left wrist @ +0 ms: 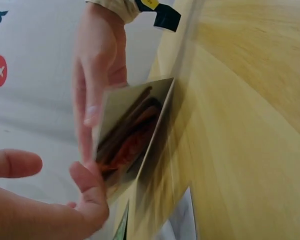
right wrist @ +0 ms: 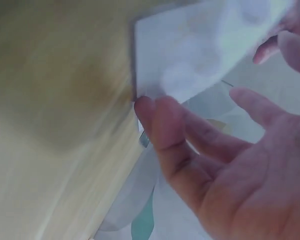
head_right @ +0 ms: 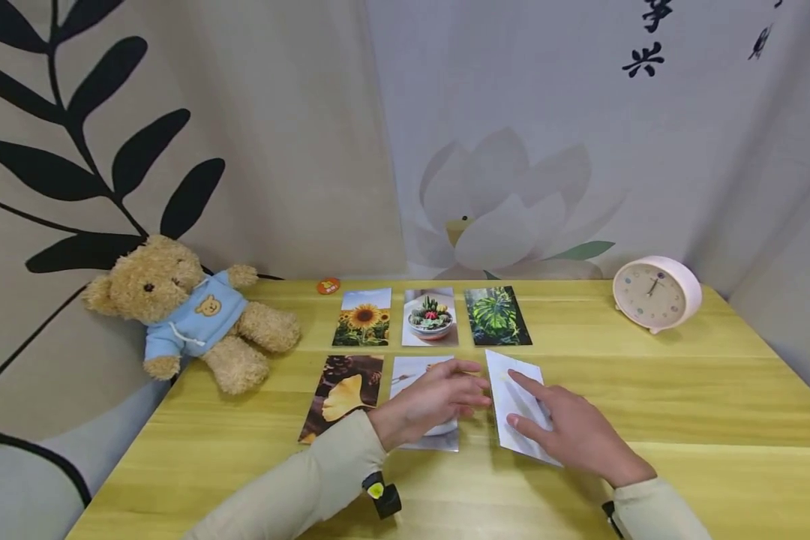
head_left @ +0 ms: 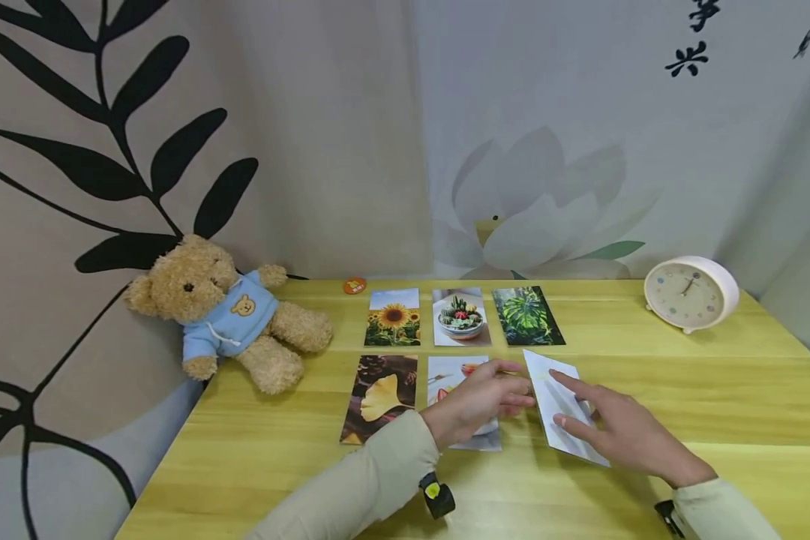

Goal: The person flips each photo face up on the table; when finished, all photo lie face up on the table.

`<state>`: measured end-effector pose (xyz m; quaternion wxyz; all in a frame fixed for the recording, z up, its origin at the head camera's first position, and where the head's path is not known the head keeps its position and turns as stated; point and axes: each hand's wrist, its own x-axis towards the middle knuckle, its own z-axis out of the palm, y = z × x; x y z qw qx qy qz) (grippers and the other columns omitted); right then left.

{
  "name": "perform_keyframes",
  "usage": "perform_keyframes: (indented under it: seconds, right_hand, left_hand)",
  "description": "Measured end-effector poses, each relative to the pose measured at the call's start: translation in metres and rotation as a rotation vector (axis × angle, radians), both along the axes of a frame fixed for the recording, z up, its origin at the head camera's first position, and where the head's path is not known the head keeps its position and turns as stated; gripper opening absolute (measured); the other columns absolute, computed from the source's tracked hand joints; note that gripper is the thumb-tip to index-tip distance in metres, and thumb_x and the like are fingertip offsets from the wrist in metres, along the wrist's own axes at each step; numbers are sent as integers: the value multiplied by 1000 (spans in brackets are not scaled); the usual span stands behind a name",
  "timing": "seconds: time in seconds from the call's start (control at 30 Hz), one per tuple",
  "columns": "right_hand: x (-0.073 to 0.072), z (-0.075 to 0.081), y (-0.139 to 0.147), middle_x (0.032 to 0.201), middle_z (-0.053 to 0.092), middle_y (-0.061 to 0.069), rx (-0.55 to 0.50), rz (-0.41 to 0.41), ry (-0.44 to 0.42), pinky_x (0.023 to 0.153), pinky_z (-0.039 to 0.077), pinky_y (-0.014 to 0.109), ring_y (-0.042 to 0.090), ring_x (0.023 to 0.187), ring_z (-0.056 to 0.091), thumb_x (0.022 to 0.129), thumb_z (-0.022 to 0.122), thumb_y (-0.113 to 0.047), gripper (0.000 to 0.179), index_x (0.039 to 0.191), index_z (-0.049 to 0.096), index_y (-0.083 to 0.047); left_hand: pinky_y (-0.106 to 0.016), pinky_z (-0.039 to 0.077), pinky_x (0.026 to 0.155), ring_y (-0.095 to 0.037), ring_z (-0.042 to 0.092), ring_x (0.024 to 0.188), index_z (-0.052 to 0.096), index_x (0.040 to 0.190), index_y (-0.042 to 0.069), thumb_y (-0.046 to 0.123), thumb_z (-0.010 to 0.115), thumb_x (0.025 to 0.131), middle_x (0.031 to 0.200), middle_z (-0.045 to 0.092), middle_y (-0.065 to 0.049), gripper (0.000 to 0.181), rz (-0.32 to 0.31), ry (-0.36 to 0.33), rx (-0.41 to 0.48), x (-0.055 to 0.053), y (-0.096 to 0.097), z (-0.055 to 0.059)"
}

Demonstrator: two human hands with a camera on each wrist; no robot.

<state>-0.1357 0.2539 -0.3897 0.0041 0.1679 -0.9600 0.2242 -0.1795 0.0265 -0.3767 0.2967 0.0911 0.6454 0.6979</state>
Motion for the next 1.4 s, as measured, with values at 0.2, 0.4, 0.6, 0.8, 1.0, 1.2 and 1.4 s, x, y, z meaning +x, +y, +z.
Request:
perform_keyframes:
  seconds: [0.2, 0.4, 0.6, 0.8, 1.0, 1.2, 1.4]
  right_hand:
    - [1, 2, -3, 117, 66, 15, -33, -10, -23, 68, 48, 32, 9, 84, 59, 99, 60, -43, 58, 153, 44, -29]
    - [-2, 5, -1, 126, 64, 21, -86, 46, -48, 69, 52, 35, 10, 86, 63, 101, 60, -37, 57, 154, 43, -25]
    - [-8, 12, -6, 135, 62, 22, -207, 52, -127, 79, 57, 46, 27, 103, 68, 103, 56, -37, 57, 156, 38, -28]
    - [-10, 15, -5, 141, 56, 24, -423, 18, -340, 79, 58, 34, 31, 117, 63, 105, 52, -38, 60, 159, 29, -29]
    - [-10, 20, 2, 157, 40, 22, -593, 1, -489, 85, 57, 37, 18, 112, 63, 104, 54, -36, 64, 160, 27, -25]
    - [-6, 20, 9, 164, 27, 13, -751, 37, -537, 92, 58, 32, 6, 118, 62, 107, 49, -30, 62, 162, 21, -21]
    - [-7, 18, 16, 146, 48, -18, -832, 97, -519, 94, 56, 26, 0, 121, 61, 109, 42, -24, 59, 162, 19, -14]
  left_hand:
    - [-28, 53, 88, -14, 66, 100, 40, 146, 2, 3, 53, 98, 131, 57, -17, 49, 3, -1, 92, -2, 9, -6]
    - [-23, 50, 76, -13, 63, 90, 49, 137, 7, 2, 57, 97, 114, 61, -9, 41, 19, -15, 108, -5, 15, -6]
    - [-23, 51, 76, -14, 60, 88, 52, 129, 8, 7, 60, 98, 106, 62, -6, 32, 41, -14, 124, -10, 17, -5]
    - [-37, 54, 97, -17, 66, 105, 53, 128, 8, 19, 61, 101, 119, 64, -9, 30, -14, -21, 92, -9, 19, -9]
    - [-49, 52, 104, -30, 64, 119, 49, 129, 15, 33, 62, 100, 120, 66, -9, 36, -95, -58, -9, -11, 21, -10]
    - [-55, 52, 100, -30, 62, 120, 40, 125, 27, 44, 66, 96, 131, 57, -9, 42, -112, -50, -68, -11, 25, -5]
    - [-49, 57, 87, -24, 66, 101, 39, 117, 26, 36, 72, 93, 125, 56, -10, 42, -24, 9, -114, -8, 27, -2]
